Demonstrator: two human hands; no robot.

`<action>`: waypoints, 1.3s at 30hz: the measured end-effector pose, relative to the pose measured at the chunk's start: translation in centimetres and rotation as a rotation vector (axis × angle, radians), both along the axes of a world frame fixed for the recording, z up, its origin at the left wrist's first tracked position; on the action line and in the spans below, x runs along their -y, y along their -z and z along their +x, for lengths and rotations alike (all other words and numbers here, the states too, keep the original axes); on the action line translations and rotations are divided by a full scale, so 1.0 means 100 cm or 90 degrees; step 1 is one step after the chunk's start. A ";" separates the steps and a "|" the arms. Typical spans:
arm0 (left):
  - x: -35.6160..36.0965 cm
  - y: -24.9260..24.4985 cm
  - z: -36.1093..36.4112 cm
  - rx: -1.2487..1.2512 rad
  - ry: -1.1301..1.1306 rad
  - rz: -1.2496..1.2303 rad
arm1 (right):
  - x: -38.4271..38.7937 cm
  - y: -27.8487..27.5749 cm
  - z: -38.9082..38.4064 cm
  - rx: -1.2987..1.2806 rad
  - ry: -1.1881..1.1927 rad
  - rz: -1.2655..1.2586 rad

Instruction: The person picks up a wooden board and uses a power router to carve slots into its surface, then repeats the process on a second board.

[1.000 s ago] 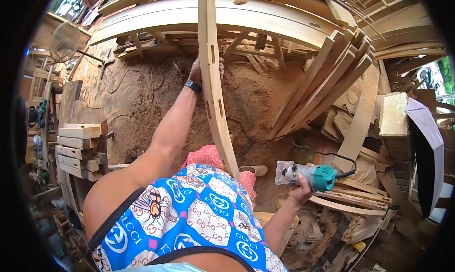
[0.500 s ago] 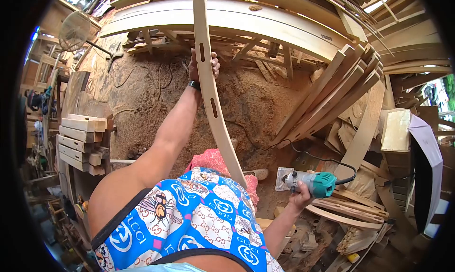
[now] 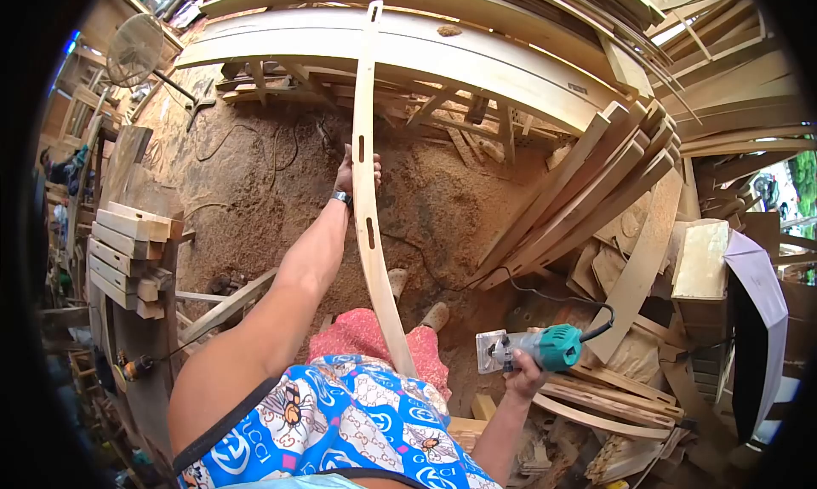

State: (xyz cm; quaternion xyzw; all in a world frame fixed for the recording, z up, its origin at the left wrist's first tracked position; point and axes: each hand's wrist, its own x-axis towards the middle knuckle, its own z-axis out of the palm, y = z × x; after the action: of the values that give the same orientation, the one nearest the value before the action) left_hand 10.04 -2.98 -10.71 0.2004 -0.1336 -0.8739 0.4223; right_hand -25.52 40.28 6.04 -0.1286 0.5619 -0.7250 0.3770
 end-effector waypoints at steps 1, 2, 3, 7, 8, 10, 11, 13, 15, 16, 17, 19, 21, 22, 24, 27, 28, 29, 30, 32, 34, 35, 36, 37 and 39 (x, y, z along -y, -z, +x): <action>-0.009 0.005 -0.002 0.000 -0.002 0.005 | 0.003 0.005 -0.003 0.000 -0.002 0.005; -0.019 0.011 -0.005 0.020 0.004 0.034 | 0.008 0.010 -0.007 -0.036 -0.021 0.005; -0.034 0.011 -0.008 0.040 0.014 0.065 | 0.014 0.012 -0.009 -0.072 -0.037 0.008; -0.108 0.030 -0.015 0.065 0.019 0.070 | 0.046 0.025 -0.007 -0.074 -0.079 -0.008; -0.131 0.027 -0.019 0.034 0.015 0.087 | 0.059 0.020 -0.001 -0.053 -0.090 -0.019; -0.193 0.018 -0.027 -0.063 0.024 0.160 | 0.086 0.023 0.006 -0.017 -0.124 -0.046; -0.228 0.014 -0.033 -0.131 0.036 0.215 | 0.098 0.031 0.007 -0.002 -0.145 -0.045; -0.295 -0.006 -0.044 -0.031 0.035 0.199 | 0.134 0.033 0.020 -0.017 -0.183 -0.092; -0.348 0.006 -0.048 0.116 0.033 0.214 | 0.170 0.027 0.038 -0.015 -0.225 -0.125; -0.345 0.013 -0.050 0.113 0.027 0.212 | 0.187 0.038 0.044 -0.047 -0.236 -0.128; -0.346 0.023 -0.050 0.240 0.021 0.139 | 0.203 0.031 0.054 -0.086 -0.268 -0.111; -0.348 0.016 -0.054 0.386 -0.023 0.118 | 0.238 0.030 0.076 -0.077 -0.319 -0.147; -0.339 -0.002 -0.045 0.336 -0.023 0.141 | 0.270 0.036 0.095 -0.139 -0.365 -0.146; -0.335 -0.009 -0.039 0.313 -0.035 0.157 | 0.282 0.023 0.109 -0.137 -0.369 -0.141; -0.324 -0.025 -0.027 0.296 -0.056 0.163 | 0.305 0.007 0.134 -0.197 -0.383 -0.151; -0.320 -0.048 -0.018 0.310 -0.086 0.159 | 0.323 0.000 0.160 -0.135 -0.440 -0.141; -0.319 -0.053 -0.016 0.334 -0.090 0.160 | 0.327 0.001 0.168 -0.104 -0.438 -0.151; -0.318 -0.058 -0.014 0.357 -0.095 0.159 | 0.330 0.003 0.173 -0.110 -0.443 -0.150; -0.317 -0.060 -0.012 0.340 -0.063 0.189 | 0.332 0.001 0.179 -0.114 -0.437 -0.167; -0.315 -0.066 -0.010 0.330 -0.063 0.175 | 0.338 -0.003 0.191 -0.098 -0.416 -0.203; -0.315 -0.075 -0.008 0.324 -0.061 0.170 | 0.338 -0.018 0.201 -0.115 -0.421 -0.218; -0.314 -0.078 -0.010 0.313 -0.064 0.168 | 0.339 -0.021 0.205 -0.131 -0.418 -0.233; -0.314 -0.080 -0.013 0.303 -0.067 0.168 | 0.343 -0.020 0.208 -0.157 -0.423 -0.214; -0.315 -0.079 -0.014 0.302 -0.076 0.173 | 0.346 -0.017 0.210 -0.154 -0.433 -0.213; -0.313 -0.078 -0.014 0.313 -0.064 0.167 | 0.354 -0.013 0.216 -0.165 -0.475 -0.229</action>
State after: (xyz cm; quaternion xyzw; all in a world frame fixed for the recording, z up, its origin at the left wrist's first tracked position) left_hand 8.65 28.37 -2.95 0.4658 -0.1074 -0.7869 0.3903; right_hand -3.91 4.92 7.37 -0.4768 0.3844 -0.6031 0.5110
